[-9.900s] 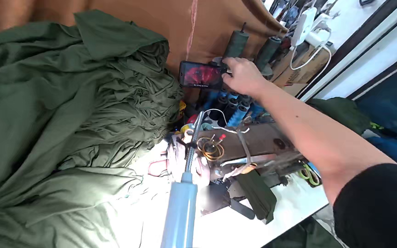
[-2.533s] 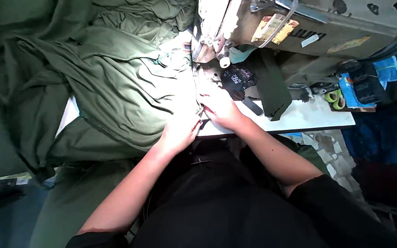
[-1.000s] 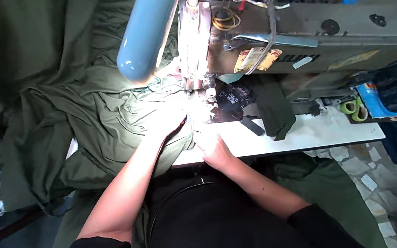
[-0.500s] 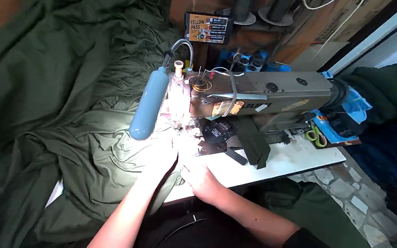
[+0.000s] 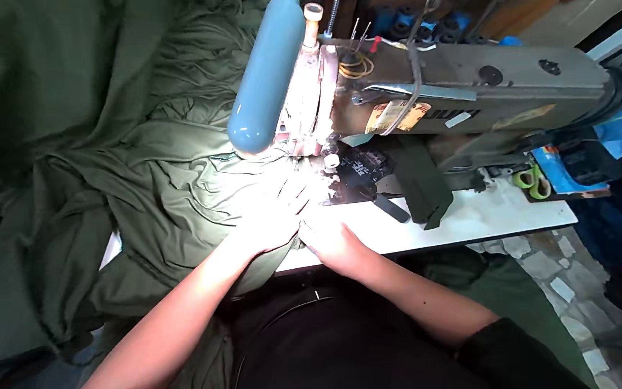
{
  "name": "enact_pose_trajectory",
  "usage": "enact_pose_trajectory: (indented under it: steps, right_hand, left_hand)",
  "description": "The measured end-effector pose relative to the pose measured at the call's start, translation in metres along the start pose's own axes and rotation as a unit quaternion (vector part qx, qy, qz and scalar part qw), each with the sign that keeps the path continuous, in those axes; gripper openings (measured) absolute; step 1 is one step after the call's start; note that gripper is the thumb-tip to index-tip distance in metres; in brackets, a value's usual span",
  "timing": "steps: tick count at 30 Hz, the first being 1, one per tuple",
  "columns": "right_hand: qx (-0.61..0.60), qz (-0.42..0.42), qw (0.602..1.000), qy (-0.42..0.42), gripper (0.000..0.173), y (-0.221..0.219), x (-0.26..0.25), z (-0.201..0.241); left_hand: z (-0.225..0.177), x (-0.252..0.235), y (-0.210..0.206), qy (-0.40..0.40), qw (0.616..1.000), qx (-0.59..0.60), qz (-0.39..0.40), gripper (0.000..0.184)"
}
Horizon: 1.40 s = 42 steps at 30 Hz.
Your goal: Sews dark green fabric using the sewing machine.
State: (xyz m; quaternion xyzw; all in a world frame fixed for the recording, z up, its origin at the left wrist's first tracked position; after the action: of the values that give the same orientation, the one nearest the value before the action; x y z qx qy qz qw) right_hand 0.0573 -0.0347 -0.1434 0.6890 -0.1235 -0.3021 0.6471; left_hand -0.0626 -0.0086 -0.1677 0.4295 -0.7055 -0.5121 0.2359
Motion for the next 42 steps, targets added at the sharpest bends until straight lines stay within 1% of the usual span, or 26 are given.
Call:
enact_pose_trajectory:
  steps: [2,5,7,8,10,11,14,16,20,25,28,30,34,37,38,39,40,41,42]
  right_hand:
    - [-0.003,0.011,1.000,0.002,0.016,0.000,-0.002,0.002]
    - [0.002,0.015,1.000,0.005,0.017,-0.001,-0.002,0.001]
    - [0.012,0.023,1.000,0.002,0.020,-0.001,0.000,-0.001]
    - [0.013,0.022,1.000,0.001,0.020,-0.001,0.001,-0.003]
    - [0.021,0.001,1.000,0.008,0.019,0.000,0.002,-0.004]
    - [0.024,-0.003,1.000,0.011,0.019,0.000,0.001,-0.004]
    - [0.036,0.013,0.999,0.021,0.020,0.000,0.000,-0.004]
    - [0.035,0.018,0.999,0.022,0.019,-0.001,-0.001,-0.005]
    - [0.018,-0.003,1.000,0.018,0.018,-0.003,-0.003,-0.010]
    - [0.031,-0.017,0.999,0.016,0.018,-0.008,-0.012,-0.019]
    - [0.035,0.014,0.999,0.009,0.020,-0.012,-0.019,-0.026]
    - [0.037,0.021,0.999,0.012,0.019,-0.013,-0.025,-0.030]
    - [0.033,0.037,0.999,0.004,0.024,-0.016,-0.034,-0.039]
    - [0.021,0.037,0.999,-0.010,0.019,-0.010,-0.044,-0.043]
    - [0.014,0.050,0.998,-0.020,0.019,-0.009,-0.047,-0.044]
    - [0.007,0.072,0.997,-0.033,0.018,-0.011,-0.049,-0.045]
    - [-0.005,0.085,0.995,-0.050,0.020,-0.013,-0.048,-0.045]
    - [-0.030,0.087,0.993,-0.071,0.024,-0.014,-0.047,-0.046]
    - [-0.063,0.089,0.990,-0.095,0.028,-0.015,-0.045,-0.048]
  left_hand:
    - [-0.001,0.002,0.006,-0.024,0.999,0.007,-0.022,0.058]
    - [-0.001,0.002,0.008,-0.035,0.999,-0.017,-0.014,0.057]
    - [0.000,-0.001,0.004,-0.021,1.000,-0.022,0.000,0.058]
    - [0.002,-0.002,0.003,-0.013,1.000,-0.019,-0.005,0.057]
    - [0.004,-0.004,0.002,-0.001,1.000,-0.006,-0.004,0.057]
    - [0.004,-0.003,0.002,-0.011,1.000,0.009,-0.016,0.057]
    - [0.002,0.001,0.009,-0.091,0.987,0.068,-0.115,0.049]
    - [0.003,0.004,0.011,-0.106,0.980,0.086,-0.147,0.043]
    - [0.009,0.000,0.009,-0.093,0.983,0.079,-0.136,0.046]
    - [0.017,-0.010,0.012,-0.075,0.985,0.085,-0.127,0.045]
    - [0.020,-0.017,0.019,-0.082,0.984,0.070,-0.142,0.046]
    - [0.022,-0.022,0.023,-0.085,0.984,0.063,-0.142,0.047]
    - [0.028,-0.030,0.025,-0.052,0.990,0.060,-0.118,0.046]
    - [0.036,-0.033,0.023,-0.043,0.986,0.068,-0.147,0.045]
    - [0.041,-0.032,0.020,-0.034,0.984,0.080,-0.158,0.045]
    - [0.047,-0.031,0.016,-0.008,0.982,0.096,-0.163,0.045]
    - [0.054,-0.028,0.013,0.036,0.979,0.112,-0.164,0.043]
    - [0.059,-0.027,0.016,0.086,0.973,0.136,-0.166,0.037]
    - [0.062,-0.030,0.024,0.144,0.966,0.148,-0.153,0.032]
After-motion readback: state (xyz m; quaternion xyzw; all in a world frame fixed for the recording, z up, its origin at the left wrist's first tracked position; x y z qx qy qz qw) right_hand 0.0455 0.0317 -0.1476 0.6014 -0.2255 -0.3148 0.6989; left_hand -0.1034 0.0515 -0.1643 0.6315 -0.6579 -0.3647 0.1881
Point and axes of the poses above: each hand's wrist, its own x-axis away from the middle knuckle, its own y-axis out of the back of the hand, z = x × y, the point moved 6 cm from there along -x, towards the middle knuckle, and after that the axes turned 14 degrees about x, right-handed, at the moved point
